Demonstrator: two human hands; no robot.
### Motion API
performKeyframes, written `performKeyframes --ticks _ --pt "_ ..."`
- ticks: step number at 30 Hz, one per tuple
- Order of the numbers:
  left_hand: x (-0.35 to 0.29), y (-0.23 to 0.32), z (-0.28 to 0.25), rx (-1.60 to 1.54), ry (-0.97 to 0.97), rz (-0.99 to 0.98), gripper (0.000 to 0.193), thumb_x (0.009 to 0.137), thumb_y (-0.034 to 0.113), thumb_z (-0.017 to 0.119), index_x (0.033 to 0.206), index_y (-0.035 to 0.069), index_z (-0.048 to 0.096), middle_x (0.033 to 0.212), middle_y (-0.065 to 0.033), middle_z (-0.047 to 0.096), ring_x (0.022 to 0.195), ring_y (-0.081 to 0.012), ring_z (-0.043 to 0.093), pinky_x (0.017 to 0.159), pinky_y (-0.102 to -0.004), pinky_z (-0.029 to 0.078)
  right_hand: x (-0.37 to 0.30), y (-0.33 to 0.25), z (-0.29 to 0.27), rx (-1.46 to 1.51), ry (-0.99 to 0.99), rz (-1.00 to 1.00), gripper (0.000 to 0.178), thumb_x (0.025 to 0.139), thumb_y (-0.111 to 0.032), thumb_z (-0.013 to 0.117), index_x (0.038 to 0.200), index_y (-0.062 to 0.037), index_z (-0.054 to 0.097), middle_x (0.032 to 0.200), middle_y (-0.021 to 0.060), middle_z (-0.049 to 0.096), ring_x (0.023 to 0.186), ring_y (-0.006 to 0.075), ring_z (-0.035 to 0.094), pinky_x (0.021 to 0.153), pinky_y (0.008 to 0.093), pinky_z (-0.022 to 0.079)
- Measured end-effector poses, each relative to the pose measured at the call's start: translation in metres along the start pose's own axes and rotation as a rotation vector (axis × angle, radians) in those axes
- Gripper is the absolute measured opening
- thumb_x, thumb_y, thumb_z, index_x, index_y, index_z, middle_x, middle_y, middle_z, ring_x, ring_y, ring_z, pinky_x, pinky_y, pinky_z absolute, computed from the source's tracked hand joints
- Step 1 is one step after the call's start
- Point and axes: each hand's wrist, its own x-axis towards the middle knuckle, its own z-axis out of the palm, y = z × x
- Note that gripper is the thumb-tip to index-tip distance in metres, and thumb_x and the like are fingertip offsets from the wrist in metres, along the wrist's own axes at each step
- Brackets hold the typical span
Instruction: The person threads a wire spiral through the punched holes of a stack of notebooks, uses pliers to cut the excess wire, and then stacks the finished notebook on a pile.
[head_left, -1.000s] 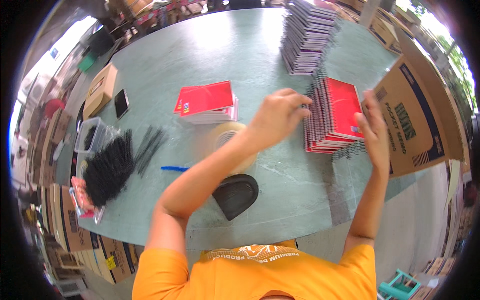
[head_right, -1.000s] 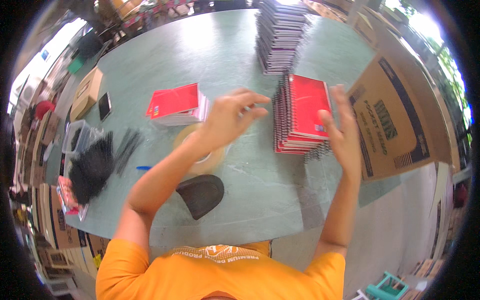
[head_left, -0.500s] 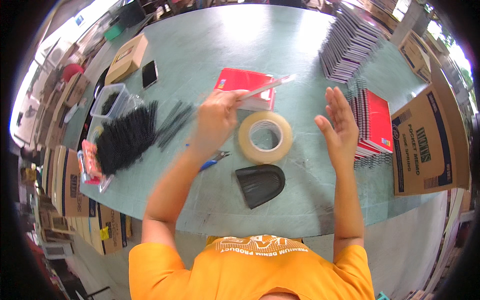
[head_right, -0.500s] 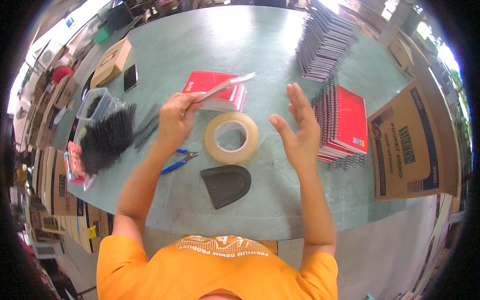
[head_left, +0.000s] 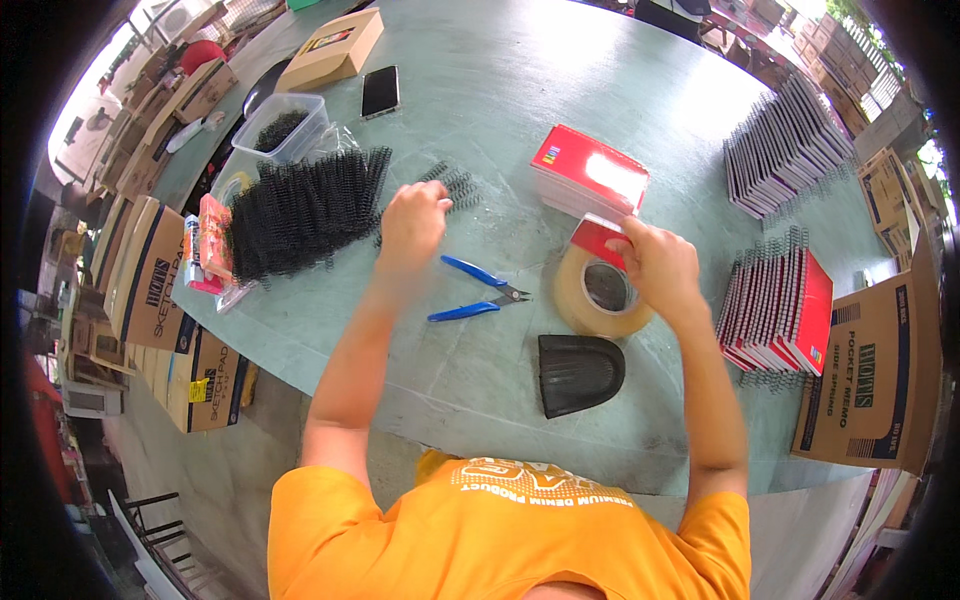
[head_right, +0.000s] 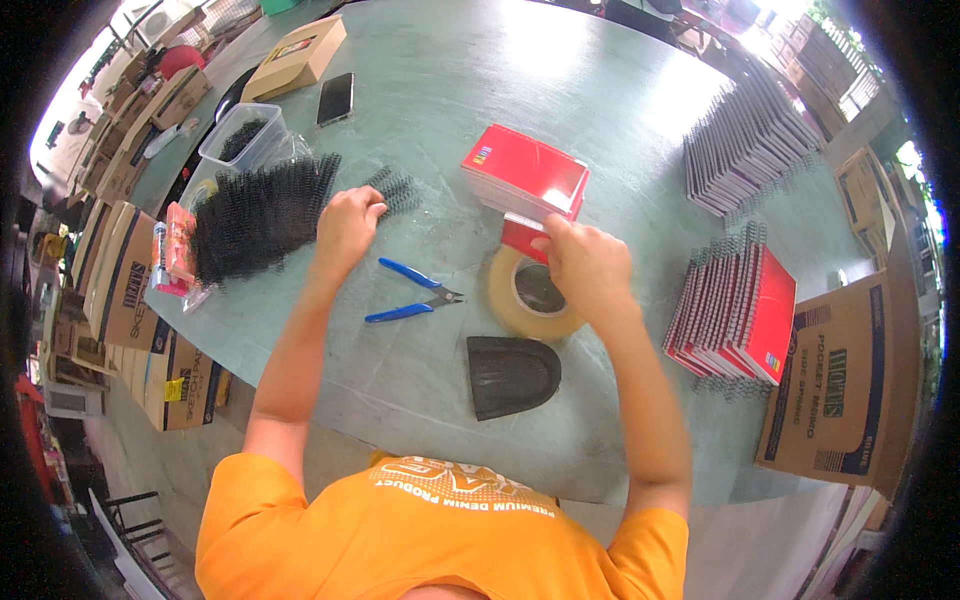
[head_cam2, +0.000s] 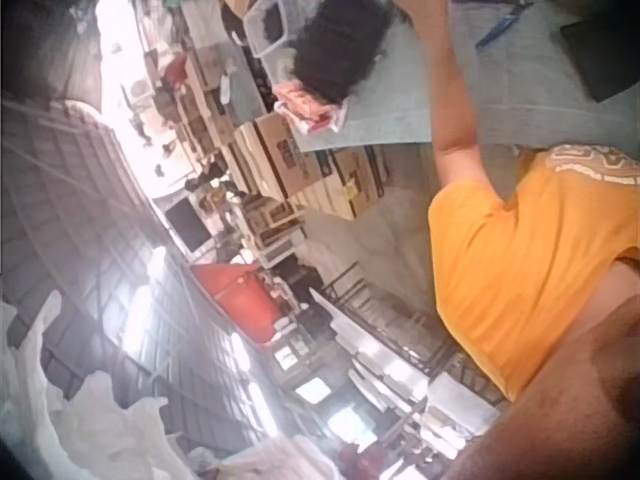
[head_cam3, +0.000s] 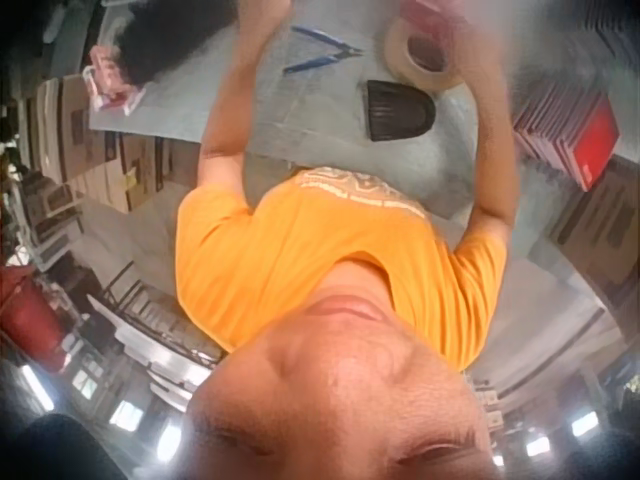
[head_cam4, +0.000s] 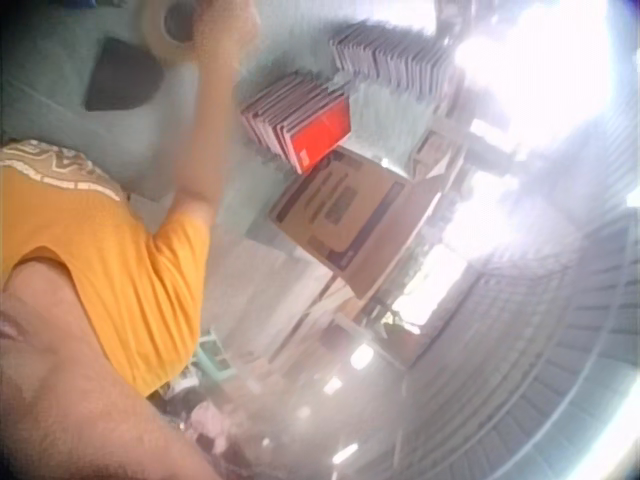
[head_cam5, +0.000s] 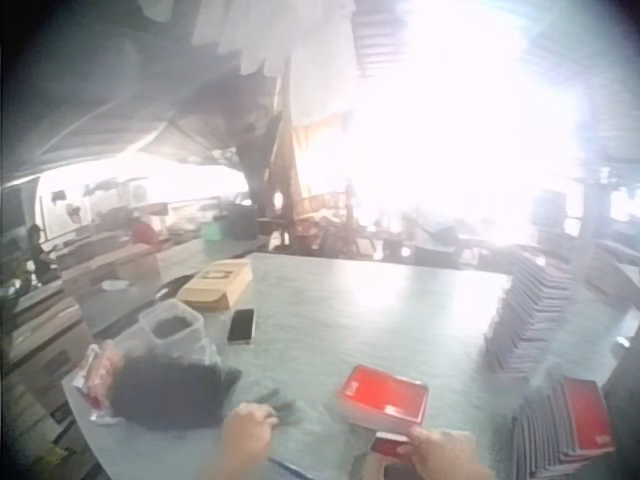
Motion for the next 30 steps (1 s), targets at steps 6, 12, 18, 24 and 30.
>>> performKeyframes --ticks 6,12,18,24,30 --pt "-0.008 -0.041 0.007 0.164 -0.146 -0.060 0.021 0.077 0.021 0.068 0.084 0.002 0.063 0.086 -0.0139 0.062 0.085 -0.0329 0.061 0.076 -0.0425 0.048 0.013 -0.008 -0.007 -0.091 -0.188 0.000 0.025 0.085 -0.028 0.060 0.077 -0.0054 0.055 0.072 0.0145 0.063 0.069 0.0342 0.062 0.058 0.0457 0.046" --pt "-0.001 -0.043 -0.003 0.084 -0.019 -0.047 0.024 0.081 0.022 0.064 0.100 0.006 0.062 0.092 -0.0156 0.062 0.083 -0.0330 0.061 0.075 -0.0422 0.048 0.009 -0.013 -0.010 0.041 -0.090 0.014 0.022 0.084 -0.032 0.062 0.089 -0.0099 0.062 0.079 0.0116 0.066 0.072 0.0305 0.064 0.061 0.0422 0.047" --pt "-0.001 0.039 -0.036 -0.150 -0.228 -0.041 0.034 0.090 0.018 0.050 0.122 0.006 0.051 0.094 -0.0177 0.060 0.084 -0.0347 0.062 0.075 -0.0443 0.049 0.007 -0.006 -0.002 0.197 0.034 -0.024 0.021 0.085 -0.028 0.062 0.100 -0.0137 0.066 0.085 0.0075 0.068 0.076 0.0270 0.065 0.064 0.0382 0.049" --pt "-0.007 0.107 0.008 -0.097 -0.293 0.137 0.038 0.091 0.017 0.048 0.128 0.008 0.047 0.094 -0.0181 0.060 0.081 -0.0378 0.061 0.071 -0.0451 0.050 0.005 -0.003 0.005 0.209 0.067 -0.062 0.017 0.084 -0.019 0.060 0.100 -0.0136 0.066 0.086 0.0074 0.068 0.076 0.0270 0.065 0.064 0.0385 0.050" --pt "-0.007 0.109 0.004 -0.486 -0.178 0.194 0.030 0.090 0.016 0.054 0.119 0.007 0.055 0.089 -0.0157 0.063 0.073 -0.0270 0.062 0.065 -0.0367 0.050 0.004 -0.005 0.008 0.205 0.070 -0.125 0.020 0.082 -0.010 0.058 0.101 -0.0128 0.064 0.086 0.0078 0.068 0.074 0.0269 0.066 0.064 0.0382 0.051"
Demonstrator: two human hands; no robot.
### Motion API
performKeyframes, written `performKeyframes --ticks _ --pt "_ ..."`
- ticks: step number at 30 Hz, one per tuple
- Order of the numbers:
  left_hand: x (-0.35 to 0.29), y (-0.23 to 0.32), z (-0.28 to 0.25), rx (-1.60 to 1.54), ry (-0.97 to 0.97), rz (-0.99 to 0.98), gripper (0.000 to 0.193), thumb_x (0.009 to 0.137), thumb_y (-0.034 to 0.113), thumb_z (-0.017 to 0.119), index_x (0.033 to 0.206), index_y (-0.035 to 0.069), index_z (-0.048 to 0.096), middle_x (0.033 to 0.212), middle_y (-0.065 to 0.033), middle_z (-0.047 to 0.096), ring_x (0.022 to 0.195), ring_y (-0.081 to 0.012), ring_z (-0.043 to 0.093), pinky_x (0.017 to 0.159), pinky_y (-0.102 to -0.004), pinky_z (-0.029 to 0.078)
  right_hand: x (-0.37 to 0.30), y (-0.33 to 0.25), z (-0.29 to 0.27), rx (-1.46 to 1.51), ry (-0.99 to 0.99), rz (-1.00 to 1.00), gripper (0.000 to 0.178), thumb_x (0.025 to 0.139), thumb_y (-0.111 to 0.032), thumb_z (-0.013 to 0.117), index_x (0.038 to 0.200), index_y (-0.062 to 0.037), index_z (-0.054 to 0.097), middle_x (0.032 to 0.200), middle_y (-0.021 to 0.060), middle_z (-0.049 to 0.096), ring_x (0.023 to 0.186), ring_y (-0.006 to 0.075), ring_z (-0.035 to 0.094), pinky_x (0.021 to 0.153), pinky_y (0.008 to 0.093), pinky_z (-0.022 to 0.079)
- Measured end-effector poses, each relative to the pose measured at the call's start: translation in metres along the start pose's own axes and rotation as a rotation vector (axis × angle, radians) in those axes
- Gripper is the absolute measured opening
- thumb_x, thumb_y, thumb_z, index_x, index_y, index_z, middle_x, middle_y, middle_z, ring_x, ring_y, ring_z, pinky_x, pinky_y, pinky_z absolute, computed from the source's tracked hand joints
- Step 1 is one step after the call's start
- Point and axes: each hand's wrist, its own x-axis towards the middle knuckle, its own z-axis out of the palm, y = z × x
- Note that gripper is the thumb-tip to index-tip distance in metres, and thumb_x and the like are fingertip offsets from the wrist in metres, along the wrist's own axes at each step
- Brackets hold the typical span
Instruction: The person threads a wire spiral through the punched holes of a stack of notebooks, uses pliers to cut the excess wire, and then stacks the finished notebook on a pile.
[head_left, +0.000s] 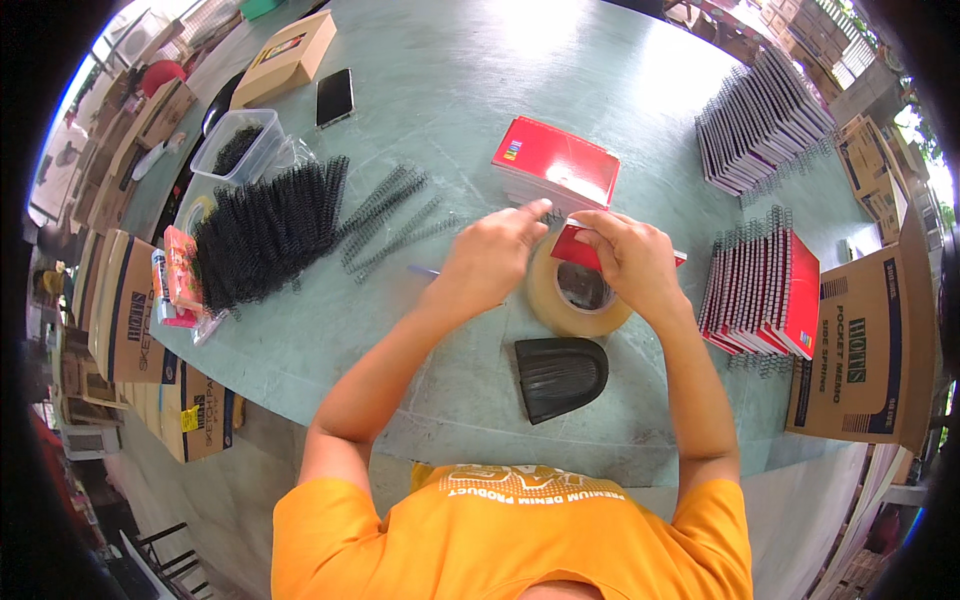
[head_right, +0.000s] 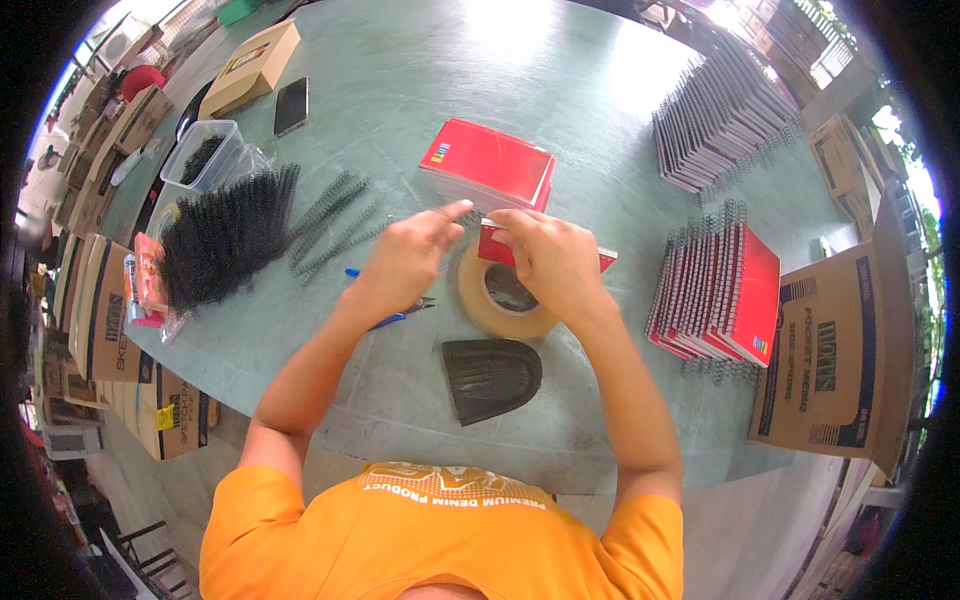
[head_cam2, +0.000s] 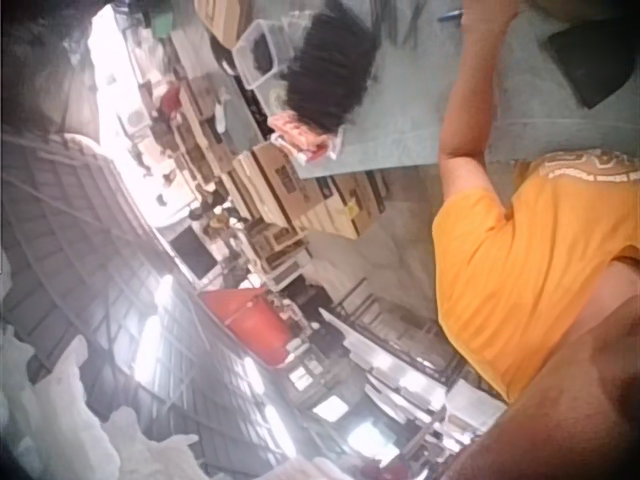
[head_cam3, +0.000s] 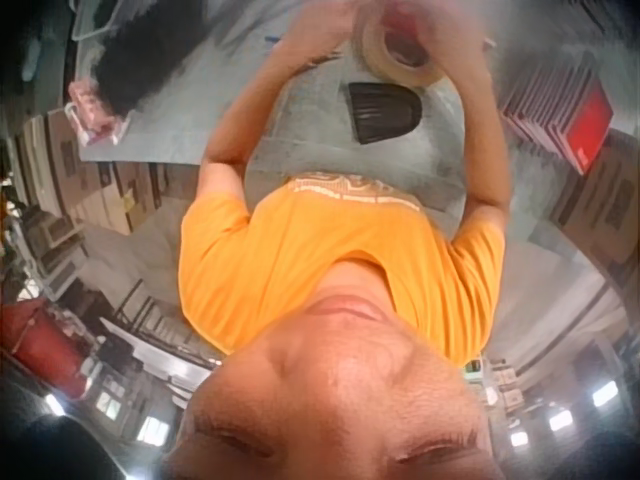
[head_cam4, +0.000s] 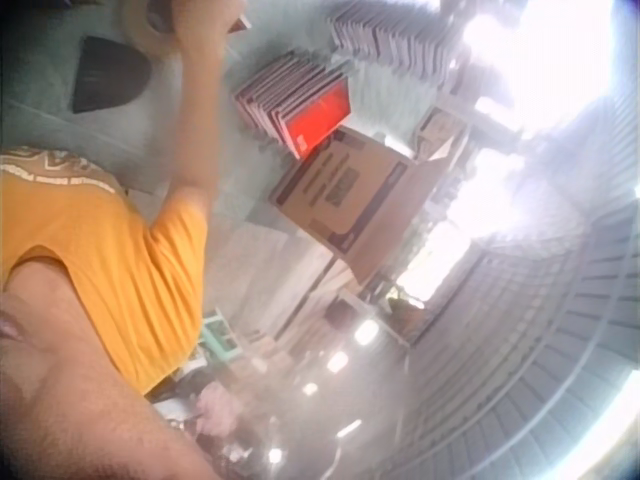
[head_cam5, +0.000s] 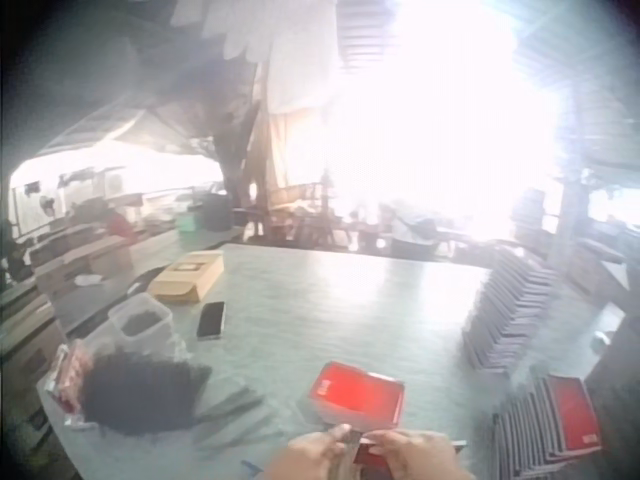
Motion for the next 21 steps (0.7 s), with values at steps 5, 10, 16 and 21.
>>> performKeyframes --ticks 5,10,16,21 --pt "0.002 -0.002 -0.011 -0.555 -0.002 -0.166 0.022 0.090 0.015 0.060 0.110 0.006 0.061 0.079 -0.0043 0.065 0.068 -0.0064 0.053 0.062 -0.0218 0.044 0.004 -0.005 0.000 0.020 0.031 0.016 0.019 0.081 -0.010 0.058 0.099 -0.0105 0.063 0.083 0.0080 0.068 0.074 0.0270 0.066 0.063 0.0388 0.051" --pt "-0.001 0.002 -0.013 -0.453 -0.037 -0.203 0.019 0.091 0.018 0.061 0.104 0.005 0.063 0.071 0.0004 0.060 0.062 -0.0047 0.049 0.057 -0.0214 0.041 0.006 -0.003 0.005 0.012 0.006 0.020 0.018 0.081 -0.010 0.058 0.099 -0.0087 0.063 0.081 0.0098 0.067 0.074 0.0281 0.065 0.063 0.0403 0.050" --pt "0.004 0.007 -0.008 -0.366 -0.011 -0.145 0.020 0.091 0.022 0.061 0.097 0.004 0.066 0.064 -0.0008 0.056 0.058 -0.0043 0.048 0.052 -0.0223 0.039 0.008 -0.009 0.000 0.069 0.015 0.095 0.013 0.082 -0.012 0.059 0.094 -0.0073 0.064 0.081 0.0112 0.067 0.074 0.0293 0.065 0.064 0.0412 0.050" --pt "0.014 0.013 -0.005 -0.226 -0.007 -0.204 0.020 0.090 0.023 0.061 0.096 0.004 0.066 0.066 -0.0060 0.060 0.057 -0.0119 0.053 0.052 -0.0266 0.042 0.008 -0.010 -0.004 0.087 -0.022 0.124 0.011 0.083 -0.013 0.059 0.091 -0.0073 0.064 0.081 0.0110 0.067 0.073 0.0292 0.065 0.064 0.0408 0.050"
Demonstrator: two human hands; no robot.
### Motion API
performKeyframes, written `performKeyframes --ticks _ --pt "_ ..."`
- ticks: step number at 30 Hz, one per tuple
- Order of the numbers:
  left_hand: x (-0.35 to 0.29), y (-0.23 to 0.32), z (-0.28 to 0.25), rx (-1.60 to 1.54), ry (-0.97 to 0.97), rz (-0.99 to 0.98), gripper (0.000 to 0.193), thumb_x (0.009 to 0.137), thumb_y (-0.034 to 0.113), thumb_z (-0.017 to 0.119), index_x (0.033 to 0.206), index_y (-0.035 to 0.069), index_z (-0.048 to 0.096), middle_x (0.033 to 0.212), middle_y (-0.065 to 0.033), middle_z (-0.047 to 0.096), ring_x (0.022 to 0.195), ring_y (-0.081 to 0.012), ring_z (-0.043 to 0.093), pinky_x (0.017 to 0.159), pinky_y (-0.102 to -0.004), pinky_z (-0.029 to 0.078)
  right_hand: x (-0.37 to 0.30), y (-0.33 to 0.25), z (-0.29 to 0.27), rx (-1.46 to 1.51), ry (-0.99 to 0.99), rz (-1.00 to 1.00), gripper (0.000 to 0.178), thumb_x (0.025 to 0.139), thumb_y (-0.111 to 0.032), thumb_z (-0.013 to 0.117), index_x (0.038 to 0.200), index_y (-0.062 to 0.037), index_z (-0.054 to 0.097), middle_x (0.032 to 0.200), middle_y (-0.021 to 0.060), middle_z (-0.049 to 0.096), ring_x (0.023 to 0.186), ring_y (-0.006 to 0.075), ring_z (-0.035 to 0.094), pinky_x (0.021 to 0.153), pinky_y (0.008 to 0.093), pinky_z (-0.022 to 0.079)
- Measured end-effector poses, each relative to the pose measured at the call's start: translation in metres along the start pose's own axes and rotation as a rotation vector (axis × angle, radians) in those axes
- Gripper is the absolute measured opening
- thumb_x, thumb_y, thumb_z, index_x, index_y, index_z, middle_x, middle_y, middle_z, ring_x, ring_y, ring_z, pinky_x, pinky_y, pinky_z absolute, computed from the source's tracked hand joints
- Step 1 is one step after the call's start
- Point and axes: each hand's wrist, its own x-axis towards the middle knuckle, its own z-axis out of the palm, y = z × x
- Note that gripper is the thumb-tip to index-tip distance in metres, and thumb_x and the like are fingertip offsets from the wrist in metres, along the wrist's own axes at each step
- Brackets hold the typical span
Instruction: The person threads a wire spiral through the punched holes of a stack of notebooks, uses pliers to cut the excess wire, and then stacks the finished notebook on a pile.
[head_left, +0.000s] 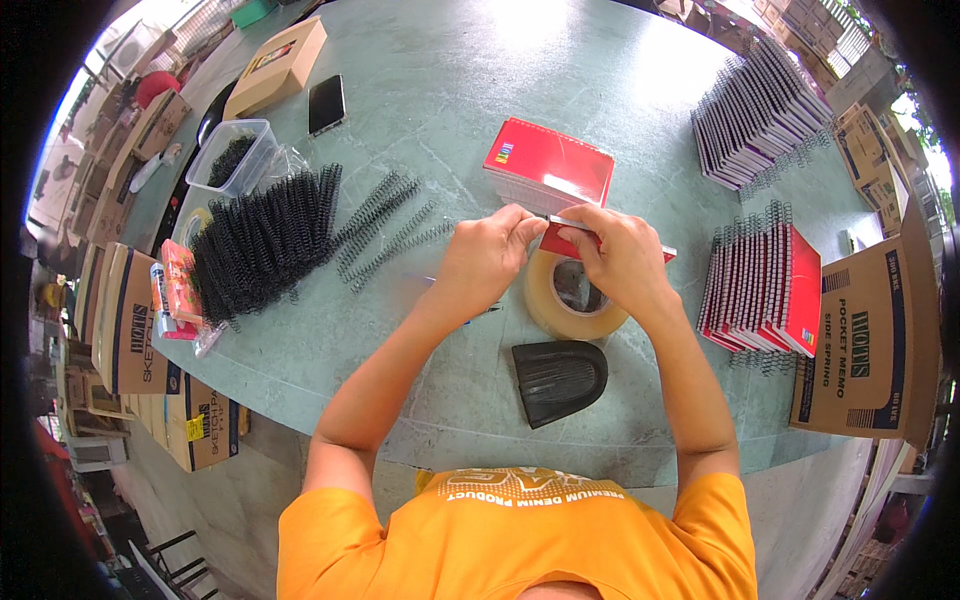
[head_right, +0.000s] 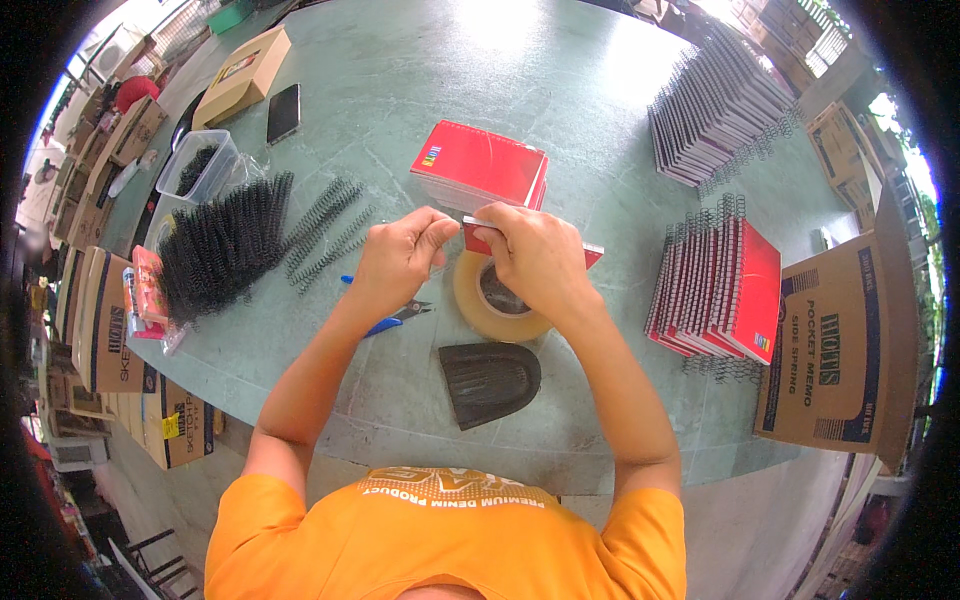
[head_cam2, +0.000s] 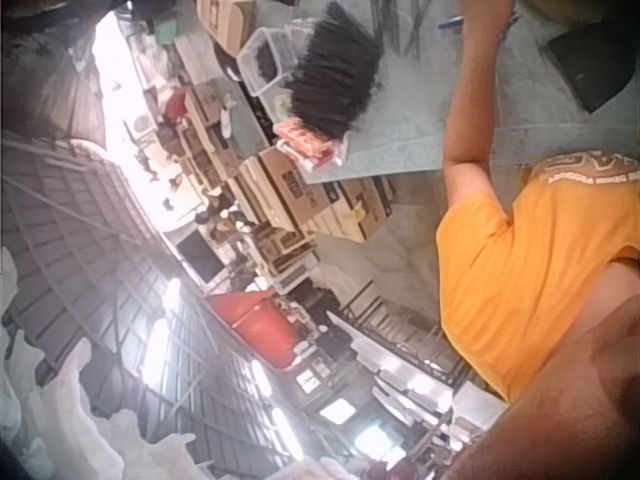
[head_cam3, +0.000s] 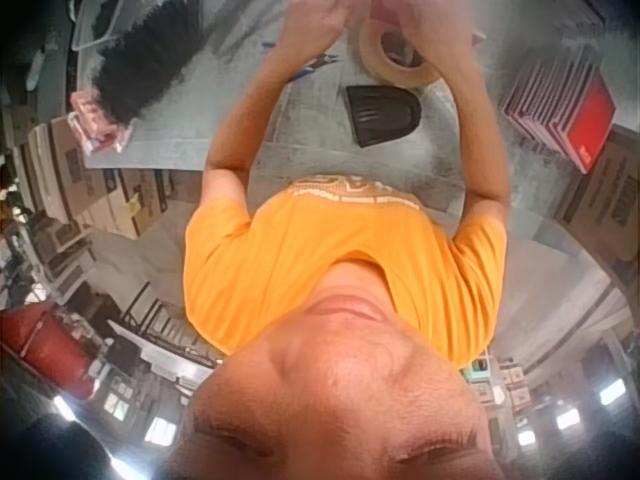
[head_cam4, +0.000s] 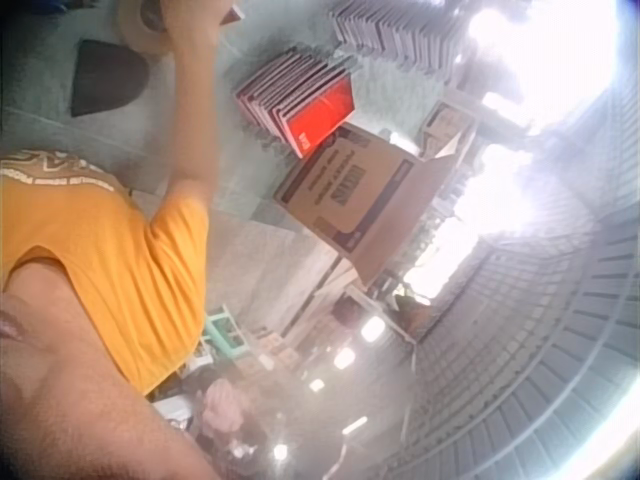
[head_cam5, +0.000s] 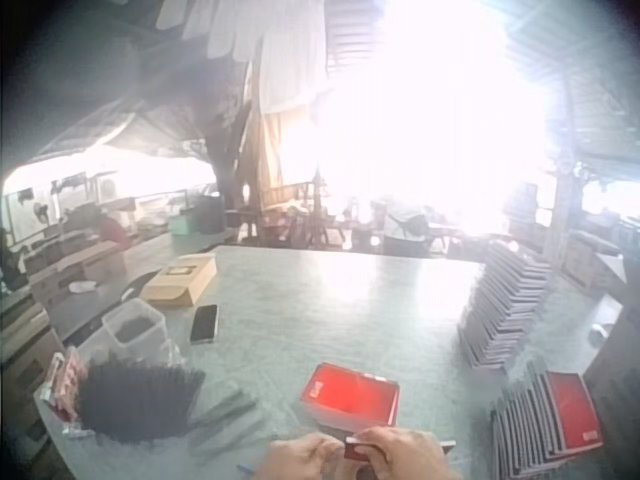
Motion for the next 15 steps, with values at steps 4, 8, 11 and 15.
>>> performKeyframes --ticks 4,8,11,15 --pt "0.003 -0.004 0.000 0.083 0.153 0.320 0.020 0.087 0.021 0.063 0.094 0.003 0.065 0.076 -0.0119 0.062 0.066 -0.0181 0.058 0.059 -0.0304 0.046 0.000 0.001 0.002 0.010 -0.007 -0.042 0.011 0.084 -0.013 0.059 0.091 -0.0080 0.064 0.081 0.0101 0.067 0.073 0.0288 0.065 0.063 0.0401 0.050" --pt "0.012 -0.014 -0.021 0.226 -0.053 0.378 0.022 0.085 0.019 0.065 0.098 0.002 0.064 0.085 -0.0137 0.061 0.075 -0.0226 0.060 0.066 -0.0334 0.047 -0.001 0.002 0.002 -0.025 0.020 -0.087 0.011 0.084 -0.016 0.061 0.091 -0.0083 0.063 0.082 0.0094 0.067 0.074 0.0280 0.065 0.062 0.0391 0.049" --pt "0.014 -0.002 -0.015 0.187 0.028 0.422 0.021 0.083 0.016 0.065 0.099 0.002 0.062 0.086 -0.0128 0.060 0.077 -0.0278 0.060 0.068 -0.0362 0.047 0.002 -0.002 0.003 0.001 0.059 -0.093 0.014 0.084 -0.018 0.061 0.094 -0.0086 0.059 0.085 0.0078 0.067 0.076 0.0275 0.065 0.062 0.0386 0.049" --pt "0.016 -0.009 -0.021 0.314 -0.053 0.348 0.019 0.080 0.015 0.066 0.093 0.004 0.060 0.082 -0.0109 0.057 0.079 -0.0306 0.057 0.071 -0.0401 0.046 0.002 0.001 0.007 0.040 0.092 -0.112 0.019 0.083 -0.016 0.063 0.098 -0.0101 0.053 0.090 0.0059 0.065 0.076 0.0278 0.064 0.062 0.0386 0.048"
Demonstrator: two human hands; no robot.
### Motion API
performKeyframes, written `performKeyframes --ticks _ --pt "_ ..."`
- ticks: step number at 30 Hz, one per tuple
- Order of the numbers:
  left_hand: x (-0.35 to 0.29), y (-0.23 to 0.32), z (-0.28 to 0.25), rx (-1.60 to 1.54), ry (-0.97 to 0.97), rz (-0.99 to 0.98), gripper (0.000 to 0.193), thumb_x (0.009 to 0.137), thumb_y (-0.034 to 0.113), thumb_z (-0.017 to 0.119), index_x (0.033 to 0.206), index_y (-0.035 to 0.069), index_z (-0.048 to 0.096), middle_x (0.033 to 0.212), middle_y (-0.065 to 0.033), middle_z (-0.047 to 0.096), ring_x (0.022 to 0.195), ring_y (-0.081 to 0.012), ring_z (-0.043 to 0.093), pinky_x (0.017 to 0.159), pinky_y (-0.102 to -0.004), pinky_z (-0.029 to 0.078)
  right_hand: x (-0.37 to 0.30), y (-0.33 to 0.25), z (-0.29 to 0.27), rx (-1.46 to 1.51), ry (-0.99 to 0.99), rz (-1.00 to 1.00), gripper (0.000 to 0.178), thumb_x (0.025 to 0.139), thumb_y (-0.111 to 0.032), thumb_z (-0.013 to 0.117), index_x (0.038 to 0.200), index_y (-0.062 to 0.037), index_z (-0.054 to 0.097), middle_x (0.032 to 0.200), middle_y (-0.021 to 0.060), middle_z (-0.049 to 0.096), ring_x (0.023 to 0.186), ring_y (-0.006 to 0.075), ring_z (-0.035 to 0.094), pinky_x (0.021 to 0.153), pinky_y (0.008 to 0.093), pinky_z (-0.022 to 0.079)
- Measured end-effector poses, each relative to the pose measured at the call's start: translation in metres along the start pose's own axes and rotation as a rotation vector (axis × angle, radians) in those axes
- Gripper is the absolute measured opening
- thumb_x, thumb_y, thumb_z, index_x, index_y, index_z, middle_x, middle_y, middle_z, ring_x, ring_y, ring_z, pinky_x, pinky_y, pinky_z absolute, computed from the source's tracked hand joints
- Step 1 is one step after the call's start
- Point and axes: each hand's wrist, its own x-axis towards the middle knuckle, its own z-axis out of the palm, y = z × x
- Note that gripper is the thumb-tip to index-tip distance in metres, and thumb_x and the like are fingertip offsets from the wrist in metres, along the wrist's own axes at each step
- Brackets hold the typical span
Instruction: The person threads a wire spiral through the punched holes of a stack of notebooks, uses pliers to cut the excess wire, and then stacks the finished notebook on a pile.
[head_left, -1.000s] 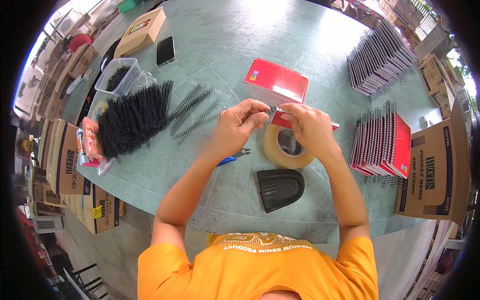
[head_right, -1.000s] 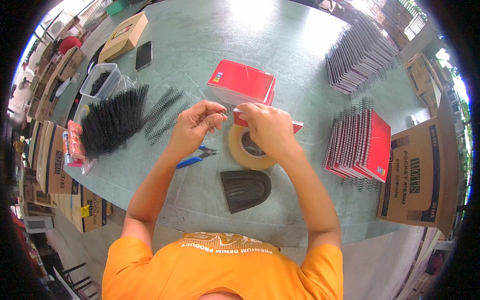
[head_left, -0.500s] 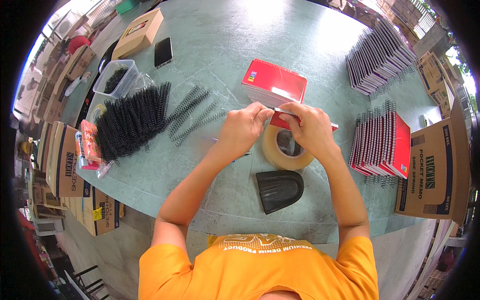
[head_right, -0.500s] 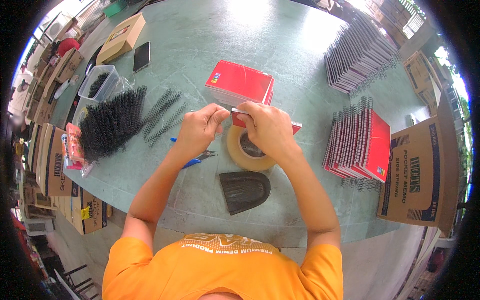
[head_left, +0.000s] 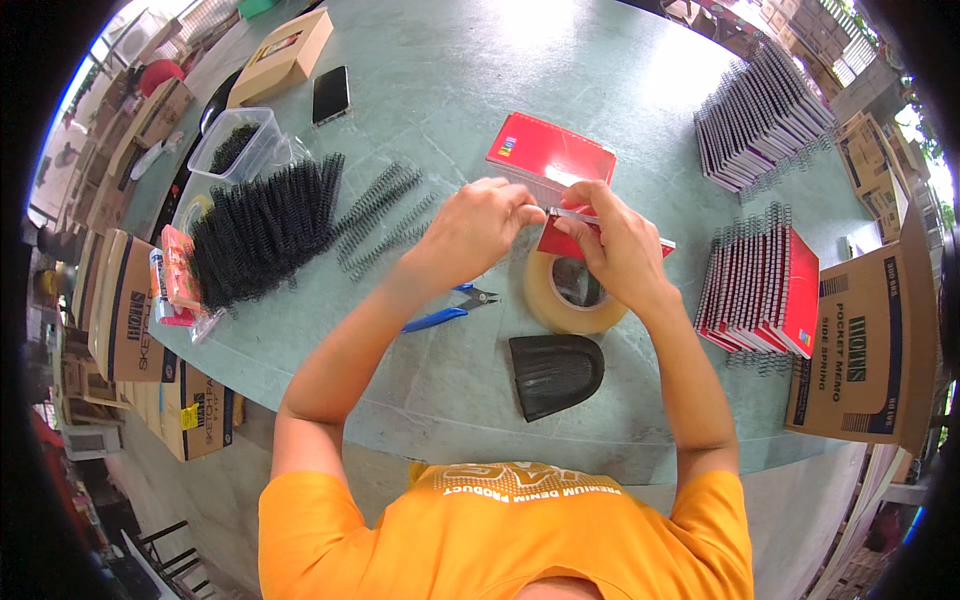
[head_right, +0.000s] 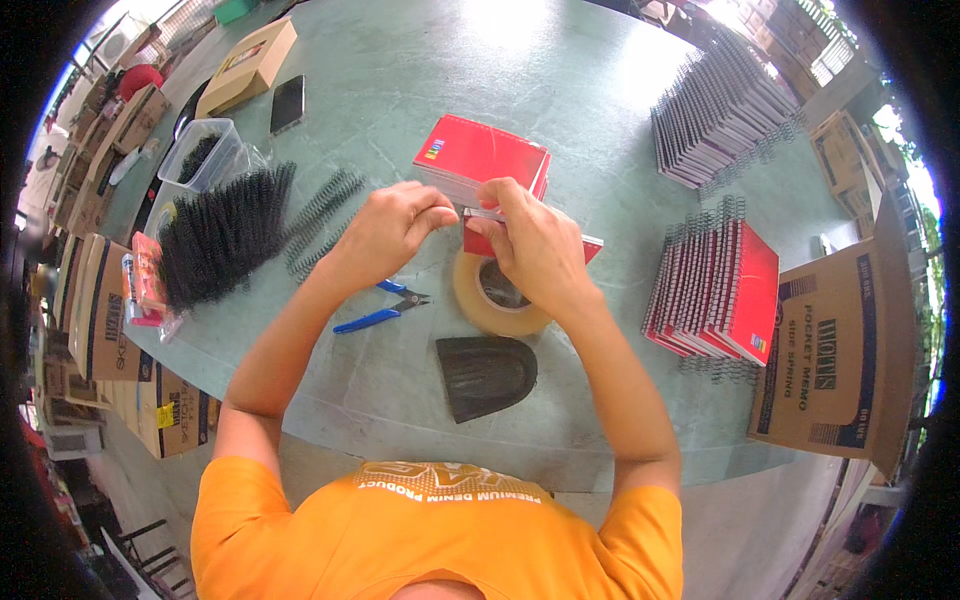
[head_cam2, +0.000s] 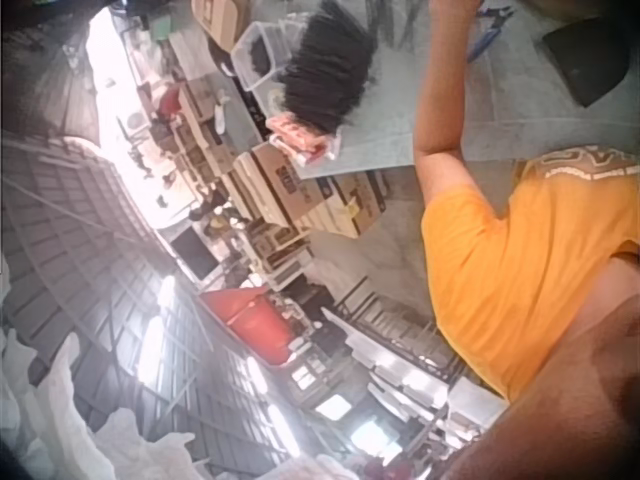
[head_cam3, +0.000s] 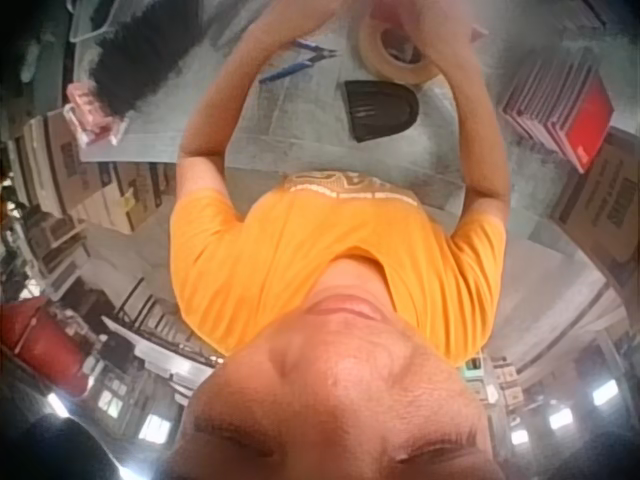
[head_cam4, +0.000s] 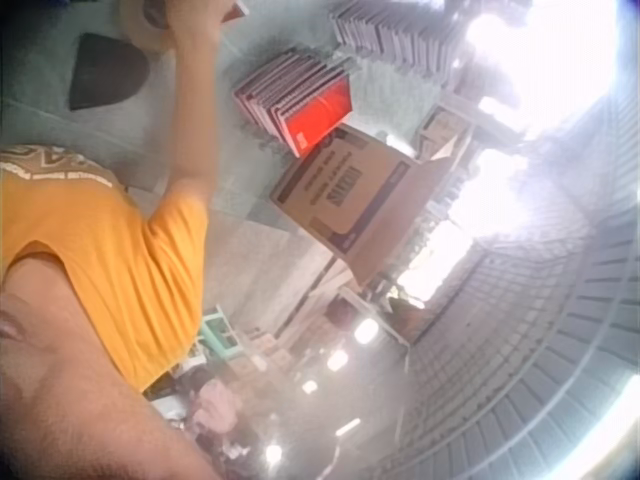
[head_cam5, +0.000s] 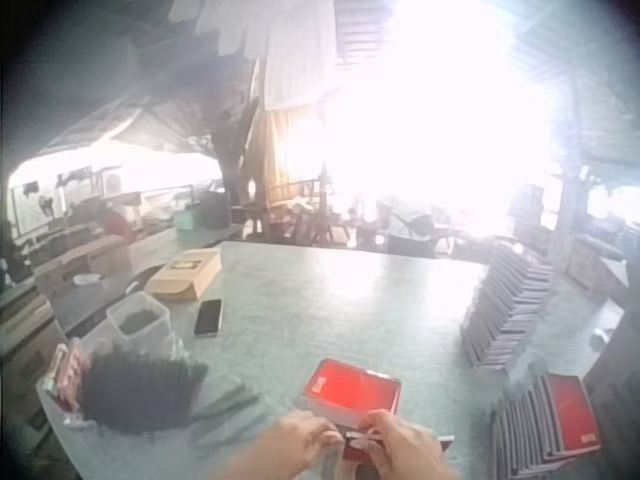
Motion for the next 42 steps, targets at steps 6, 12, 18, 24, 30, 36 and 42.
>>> performKeyframes --ticks 6,12,18,24,30,36,42 --pt "-0.035 0.046 0.035 0.289 0.006 0.231 0.022 0.075 0.019 0.068 0.091 0.008 0.057 0.081 -0.0092 0.053 0.081 -0.0294 0.056 0.071 -0.0428 0.045 0.000 -0.003 -0.004 0.044 0.066 0.080 0.024 0.080 -0.012 0.065 0.100 -0.0112 0.053 0.093 0.0068 0.063 0.077 0.0280 0.064 0.065 0.0376 0.049" --pt "-0.092 0.064 0.058 0.123 -0.293 0.129 0.052 0.074 0.009 0.068 0.124 0.012 0.053 0.087 -0.0139 0.053 0.079 -0.0306 0.055 0.068 -0.0369 0.049 -0.006 0.010 -0.025 -0.020 -0.043 0.156 0.024 0.077 -0.014 0.069 0.099 -0.0075 0.062 0.087 0.0086 0.066 0.075 0.0270 0.065 0.067 0.0368 0.051" --pt "-0.029 0.063 -0.022 0.191 0.200 0.100 0.058 0.075 0.004 0.065 0.130 0.014 0.049 0.090 -0.0120 0.051 0.080 -0.0300 0.054 0.070 -0.0393 0.048 -0.024 0.029 -0.040 0.224 -0.127 0.366 0.018 0.082 -0.006 0.066 0.099 0.0006 0.067 0.076 0.0094 0.068 0.068 0.0063 0.060 0.065 0.0250 0.050" --pt "-0.006 0.062 -0.026 0.165 0.187 0.098 0.039 0.076 0.003 0.065 0.113 0.012 0.057 0.087 -0.0111 0.052 0.079 -0.0291 0.059 0.069 -0.0376 0.049 -0.025 0.033 -0.034 0.263 -0.050 0.296 0.017 0.082 -0.012 0.063 0.097 -0.0081 0.070 0.081 0.0083 0.070 0.070 0.0196 0.068 0.062 0.0292 0.049" --pt "-0.020 0.057 -0.009 0.217 -0.097 0.026 0.036 0.078 0.005 0.064 0.112 0.014 0.059 0.090 -0.0114 0.055 0.081 -0.0302 0.060 0.069 -0.0369 0.050 -0.025 0.020 -0.037 0.185 -0.080 0.285 0.017 0.082 -0.013 0.062 0.096 -0.0083 0.070 0.080 0.0072 0.070 0.070 0.0218 0.067 0.063 0.0310 0.050" --pt "-0.012 0.068 -0.005 0.124 -0.056 -0.026 0.036 0.079 0.007 0.064 0.113 0.017 0.061 0.085 -0.0125 0.054 0.076 -0.0311 0.060 0.068 -0.0391 0.049 -0.031 0.029 -0.037 0.147 -0.003 0.215 0.016 0.082 -0.004 0.062 0.097 -0.0030 0.067 0.078 0.0130 0.069 0.068 0.0167 0.068 0.060 0.0269 0.050" --pt "-0.003 0.062 -0.006 0.122 0.178 0.027 0.038 0.079 0.009 0.064 0.115 0.016 0.056 0.088 -0.0130 0.053 0.074 -0.0334 0.060 0.066 -0.0416 0.049 -0.031 0.024 -0.032 0.103 0.003 0.173 0.014 0.082 -0.008 0.063 0.095 -0.0047 0.068 0.080 0.0108 0.069 0.065 0.0195 0.067 0.060 0.0284 0.050"
